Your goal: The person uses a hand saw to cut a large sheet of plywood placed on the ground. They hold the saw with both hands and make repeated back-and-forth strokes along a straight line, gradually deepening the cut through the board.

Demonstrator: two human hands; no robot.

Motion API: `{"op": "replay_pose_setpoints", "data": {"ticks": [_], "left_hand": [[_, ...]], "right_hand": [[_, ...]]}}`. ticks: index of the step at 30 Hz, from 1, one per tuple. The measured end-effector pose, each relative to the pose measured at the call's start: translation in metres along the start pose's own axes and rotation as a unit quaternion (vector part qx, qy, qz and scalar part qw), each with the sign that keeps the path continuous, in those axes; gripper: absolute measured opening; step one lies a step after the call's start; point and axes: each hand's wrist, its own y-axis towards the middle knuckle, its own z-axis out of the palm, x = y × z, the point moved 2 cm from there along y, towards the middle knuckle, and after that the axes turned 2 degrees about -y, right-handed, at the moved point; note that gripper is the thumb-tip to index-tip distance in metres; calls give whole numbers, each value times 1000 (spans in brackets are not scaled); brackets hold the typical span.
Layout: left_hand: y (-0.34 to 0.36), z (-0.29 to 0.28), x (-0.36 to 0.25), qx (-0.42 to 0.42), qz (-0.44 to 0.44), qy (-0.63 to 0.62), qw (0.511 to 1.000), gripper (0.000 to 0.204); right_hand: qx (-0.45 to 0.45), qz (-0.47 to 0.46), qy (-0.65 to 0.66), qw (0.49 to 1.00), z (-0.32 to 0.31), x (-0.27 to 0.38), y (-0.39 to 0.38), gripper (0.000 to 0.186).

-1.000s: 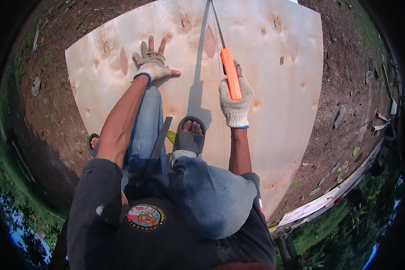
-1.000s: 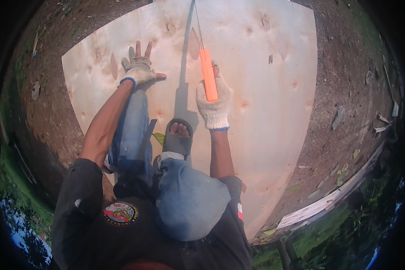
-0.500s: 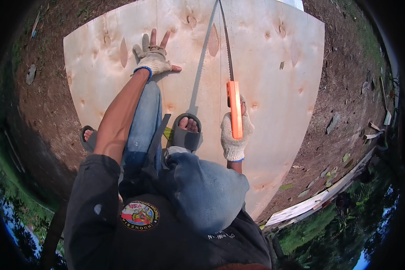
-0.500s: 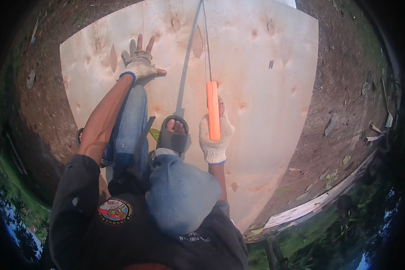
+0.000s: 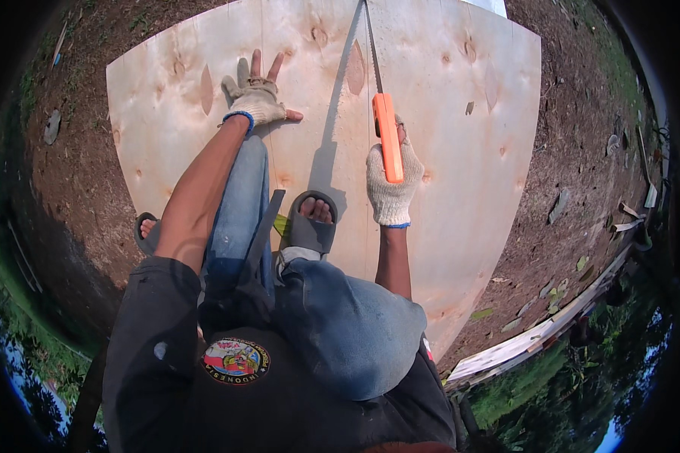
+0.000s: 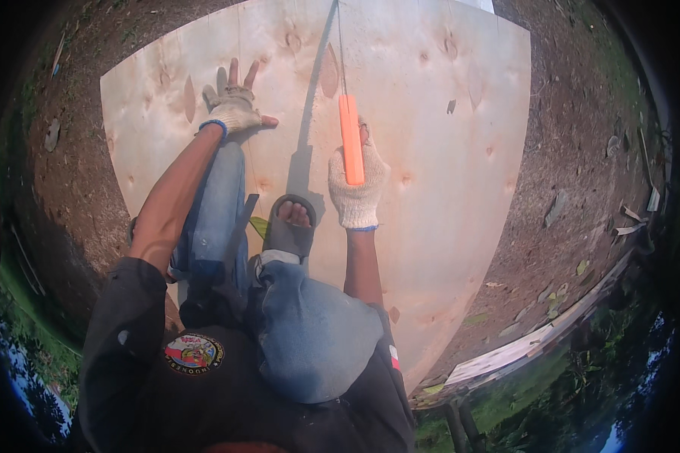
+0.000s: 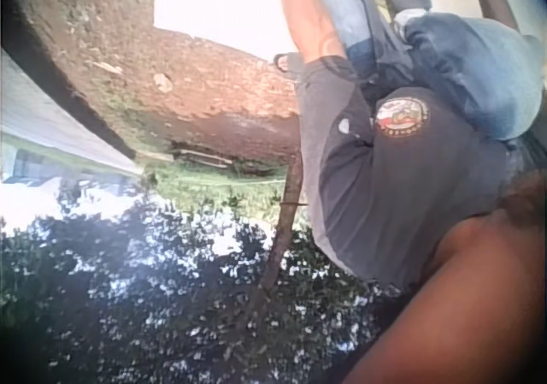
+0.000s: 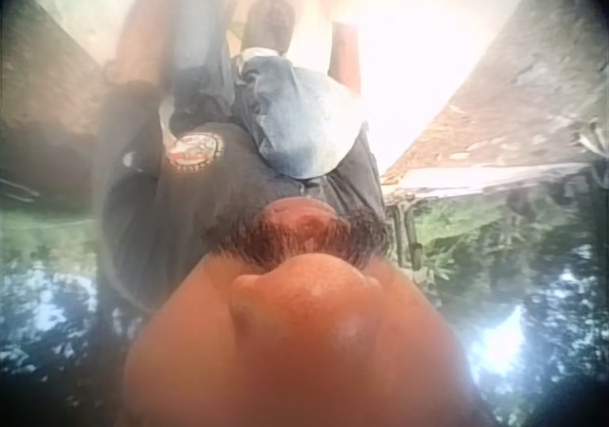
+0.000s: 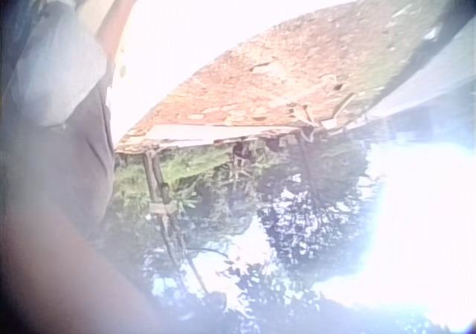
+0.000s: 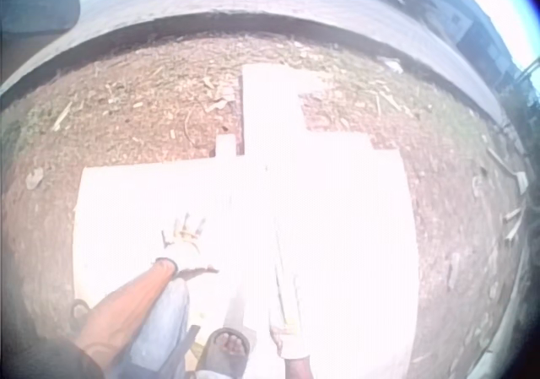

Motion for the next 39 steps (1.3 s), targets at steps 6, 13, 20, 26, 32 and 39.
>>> {"op": "replay_pose_setpoints", "data": {"ticks": [6, 13, 20, 26, 32, 39], "left_hand": [[-1, 4, 7, 8, -9, 4, 1000, 146], [-7, -8, 3, 25, -7, -20, 999, 144], [-2, -14, -4, 37, -11, -5, 999, 145], [-4, -5, 7, 28, -10, -10, 999, 147], [-6, -9, -4, 36, -10, -4, 999, 147], [-7, -14, -2, 52, -24, 3, 998, 147]], "right_hand": [[-36, -49, -19, 998, -12, -6, -42, 53], [17, 7, 0, 1000, 8, -1, 11, 52], [-34, -66, -47, 996, -6, -1, -20, 50], [-15, -15, 3, 1000, -8, 7, -28, 46], [9, 39, 20, 999, -8, 4, 1, 50], [-20, -55, -34, 998, -20, -8, -46, 53]]}}
